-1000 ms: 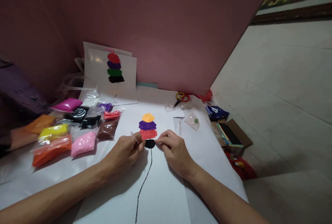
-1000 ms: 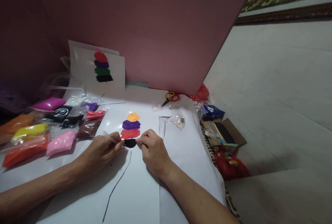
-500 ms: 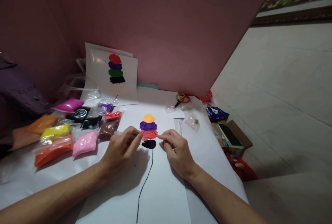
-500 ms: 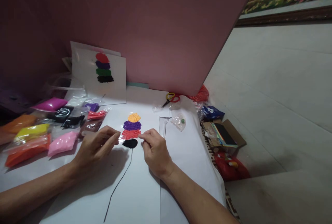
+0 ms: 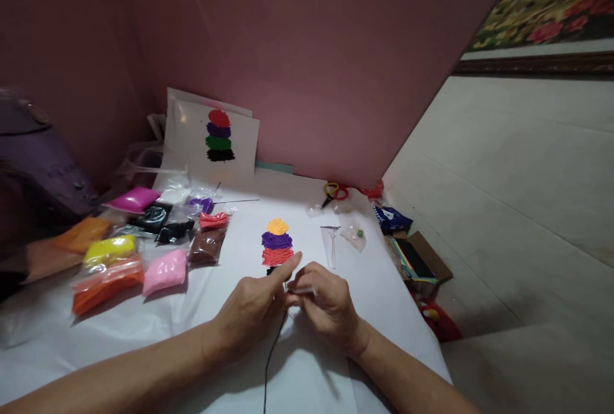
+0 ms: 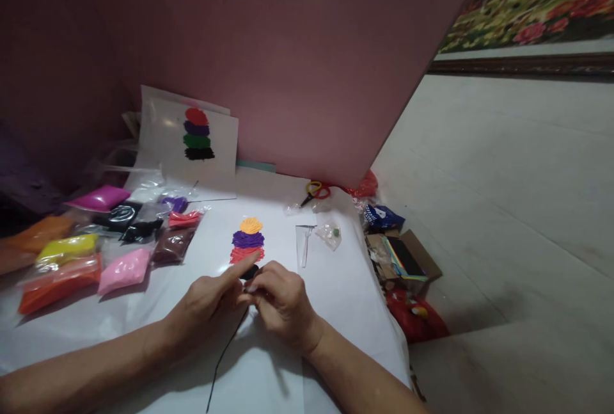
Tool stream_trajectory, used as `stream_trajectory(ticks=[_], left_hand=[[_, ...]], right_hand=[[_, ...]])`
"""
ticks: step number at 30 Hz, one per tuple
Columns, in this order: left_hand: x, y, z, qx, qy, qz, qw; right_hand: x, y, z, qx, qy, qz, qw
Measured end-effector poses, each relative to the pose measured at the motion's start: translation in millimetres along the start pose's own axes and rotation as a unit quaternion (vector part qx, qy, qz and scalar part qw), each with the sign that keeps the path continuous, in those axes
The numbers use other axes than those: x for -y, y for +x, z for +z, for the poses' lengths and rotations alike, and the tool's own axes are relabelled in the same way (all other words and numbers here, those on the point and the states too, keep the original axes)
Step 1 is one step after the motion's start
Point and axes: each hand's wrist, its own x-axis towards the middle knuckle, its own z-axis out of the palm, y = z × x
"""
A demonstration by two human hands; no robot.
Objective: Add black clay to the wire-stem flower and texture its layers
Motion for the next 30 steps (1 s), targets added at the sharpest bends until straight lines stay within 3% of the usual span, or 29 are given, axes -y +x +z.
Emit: stream_trajectory(ticks=[3, 7, 11, 23, 30], left_hand=[[-5, 0, 1.3, -0.062, 0.06, 0.086, 0.993], [-10, 1, 4.5, 0.053, 0.099, 0.218, 0.969], [-7, 1, 9.5, 0.133, 0.139, 0.222, 0.956], [-4, 0, 16.5, 0.183, 0.159, 0.203, 0.949], [-4, 0, 16.6, 0.186, 0.149, 0.2, 0.95]], right_hand=[[-6, 4, 1, -0.078, -0.014, 0.114, 0.99], [-16, 11, 6, -0.106, 0.018, 0.239, 0.965], [-18, 14, 14, -0.095, 0.066, 0.288, 0.951], [-16, 17, 19, -0.079, -0.008, 0.294, 0.953], [-11, 20, 21, -0.075, -0.087, 0.229, 0.967]])
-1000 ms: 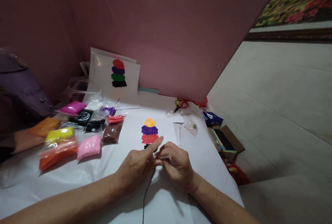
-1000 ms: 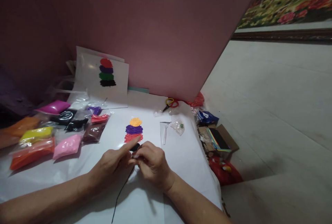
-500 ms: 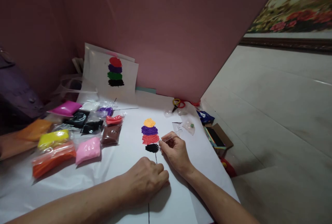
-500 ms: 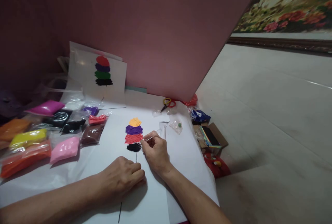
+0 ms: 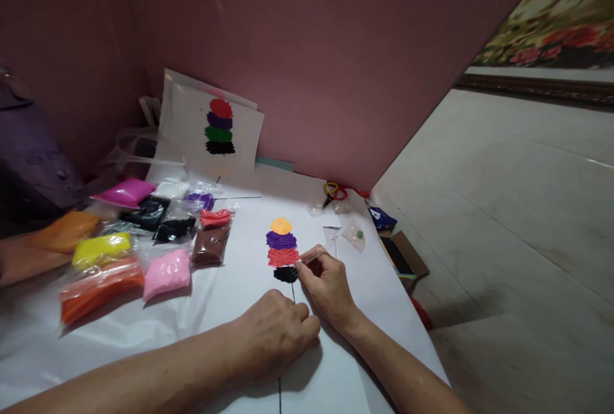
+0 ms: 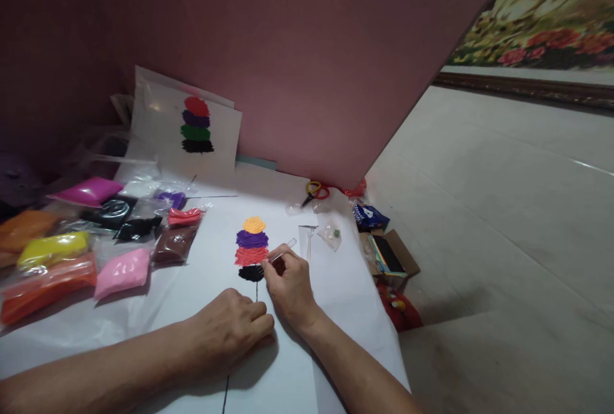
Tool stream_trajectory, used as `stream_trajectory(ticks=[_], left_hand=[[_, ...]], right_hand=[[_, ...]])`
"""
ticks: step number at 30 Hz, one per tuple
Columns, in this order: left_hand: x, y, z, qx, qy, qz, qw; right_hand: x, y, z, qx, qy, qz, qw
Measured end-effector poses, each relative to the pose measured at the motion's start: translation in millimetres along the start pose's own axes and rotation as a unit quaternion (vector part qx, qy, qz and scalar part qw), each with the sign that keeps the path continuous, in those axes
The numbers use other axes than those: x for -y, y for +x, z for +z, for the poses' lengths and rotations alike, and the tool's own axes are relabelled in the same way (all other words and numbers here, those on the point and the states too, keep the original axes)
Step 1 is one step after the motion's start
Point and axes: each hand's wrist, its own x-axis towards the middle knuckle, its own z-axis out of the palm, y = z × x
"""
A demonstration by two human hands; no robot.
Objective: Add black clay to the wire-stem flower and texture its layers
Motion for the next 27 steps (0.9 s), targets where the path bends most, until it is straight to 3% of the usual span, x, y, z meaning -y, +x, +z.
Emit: stream_trajectory(ticks=[7, 27], left_hand=[[-0.7, 0.8, 1.6, -0.006, 0.008, -0.002, 1.0], [-2.0, 2.2, 0.8, 0.022, 0.01, -0.025, 0.999]], right_hand=[[-3.8, -1.6, 1.0, -0.006, -0.036, -0.051, 0.998], [-8.6, -2.1, 3.5, -0.04, -0.065, -0.028, 0.997]])
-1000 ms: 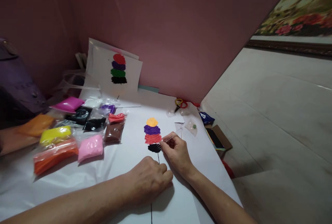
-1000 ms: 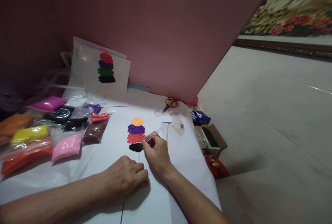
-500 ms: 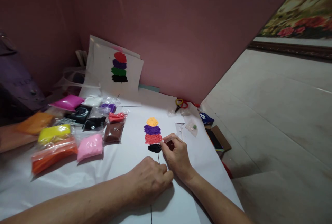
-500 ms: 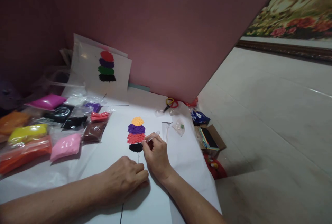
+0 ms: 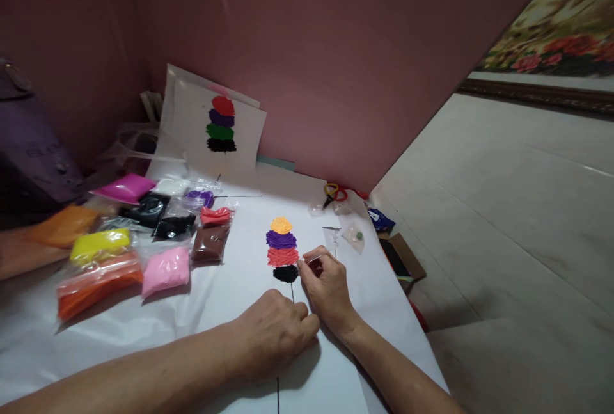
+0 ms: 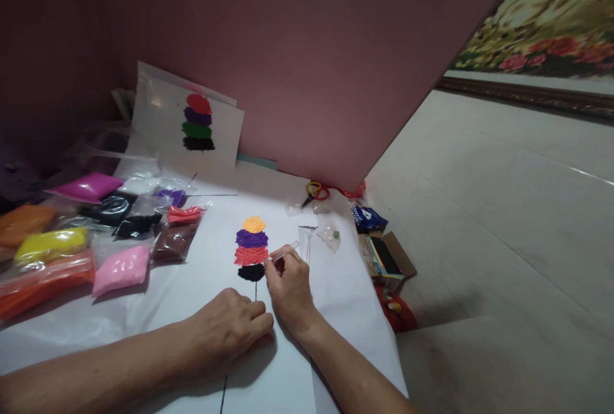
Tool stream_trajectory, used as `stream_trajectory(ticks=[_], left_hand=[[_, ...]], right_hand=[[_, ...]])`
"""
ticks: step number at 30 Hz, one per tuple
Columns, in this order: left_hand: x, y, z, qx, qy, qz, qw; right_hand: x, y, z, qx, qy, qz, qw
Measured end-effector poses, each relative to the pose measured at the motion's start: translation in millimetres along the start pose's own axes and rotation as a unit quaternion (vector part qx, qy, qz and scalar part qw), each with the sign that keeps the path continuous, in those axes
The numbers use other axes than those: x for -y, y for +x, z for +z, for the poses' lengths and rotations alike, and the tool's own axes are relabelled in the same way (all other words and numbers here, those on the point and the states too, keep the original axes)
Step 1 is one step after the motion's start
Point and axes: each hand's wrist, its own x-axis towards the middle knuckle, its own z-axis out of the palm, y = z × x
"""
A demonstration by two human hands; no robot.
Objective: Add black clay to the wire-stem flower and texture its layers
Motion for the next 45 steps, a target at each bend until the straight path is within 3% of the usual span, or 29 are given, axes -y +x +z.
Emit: stream_trajectory(ticks=[17, 34, 41, 45], left_hand=[[0, 3, -6.1, 0.053, -0.008, -0.012, 0.998], [0, 3, -6.9, 0.064, -0.006, -0.012, 0.998], [1, 2, -7.8, 0.051, -0.005, -0.01, 0.999], [1, 2, -7.2, 0.042, -0.01, -0.012, 0.999]], right_hand=[[-4, 1, -2, -0.011, -0.024, 0.051, 0.998], [-3, 3, -3, -0.031, -0.015, 0.12, 0.992], [-13, 1, -4, -0.061, 0.097, 0.139, 0.984], [-10, -2, -6, -0.031, 0.111, 0.116, 0.987]])
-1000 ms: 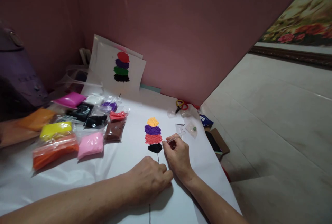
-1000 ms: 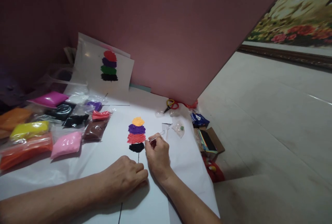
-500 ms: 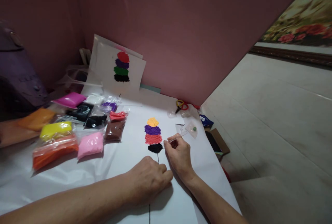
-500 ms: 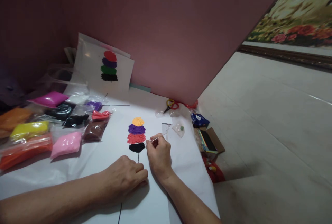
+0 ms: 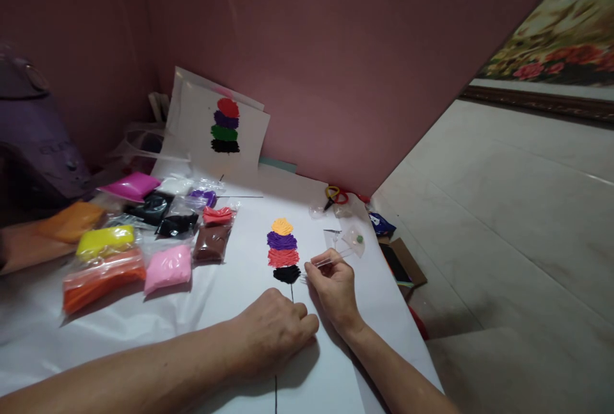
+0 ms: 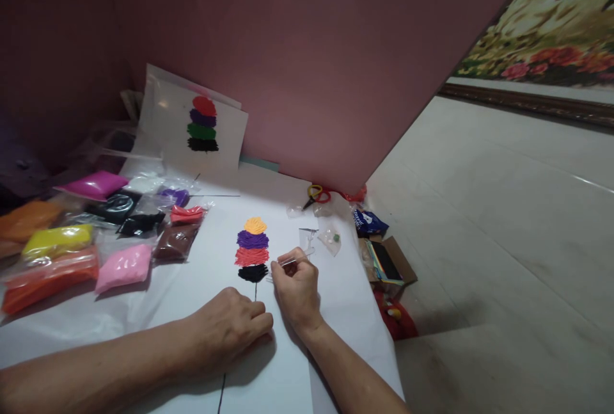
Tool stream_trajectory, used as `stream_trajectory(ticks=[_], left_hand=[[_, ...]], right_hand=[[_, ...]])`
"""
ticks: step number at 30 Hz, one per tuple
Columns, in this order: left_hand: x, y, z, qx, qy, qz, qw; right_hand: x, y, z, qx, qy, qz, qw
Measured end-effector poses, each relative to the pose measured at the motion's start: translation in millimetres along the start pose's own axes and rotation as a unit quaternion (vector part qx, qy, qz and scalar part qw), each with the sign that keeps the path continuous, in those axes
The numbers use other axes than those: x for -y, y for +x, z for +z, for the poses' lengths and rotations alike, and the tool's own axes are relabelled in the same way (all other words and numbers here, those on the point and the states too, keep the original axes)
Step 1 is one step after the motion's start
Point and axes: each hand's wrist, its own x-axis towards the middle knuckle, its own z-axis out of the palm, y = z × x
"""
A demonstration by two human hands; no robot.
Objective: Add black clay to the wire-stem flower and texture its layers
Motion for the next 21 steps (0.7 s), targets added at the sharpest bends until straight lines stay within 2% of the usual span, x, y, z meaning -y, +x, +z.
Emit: stream_trajectory(ticks=[8, 14, 21], left_hand=[[1, 0, 2.7, -0.012, -0.007, 0.003, 1.0], [0, 1, 0.6, 0.015, -0.008, 0.002, 1.0], [0, 0, 2.9, -0.007, -0.006, 0.001, 1.0]], right_hand=[[7, -4, 3, 0.058, -0.004, 0.021, 0.998], [9, -5, 4, 0.058, -0.009, 0.035, 0.998], [13, -8, 3, 0.063, 0.01, 0.036, 0.997]])
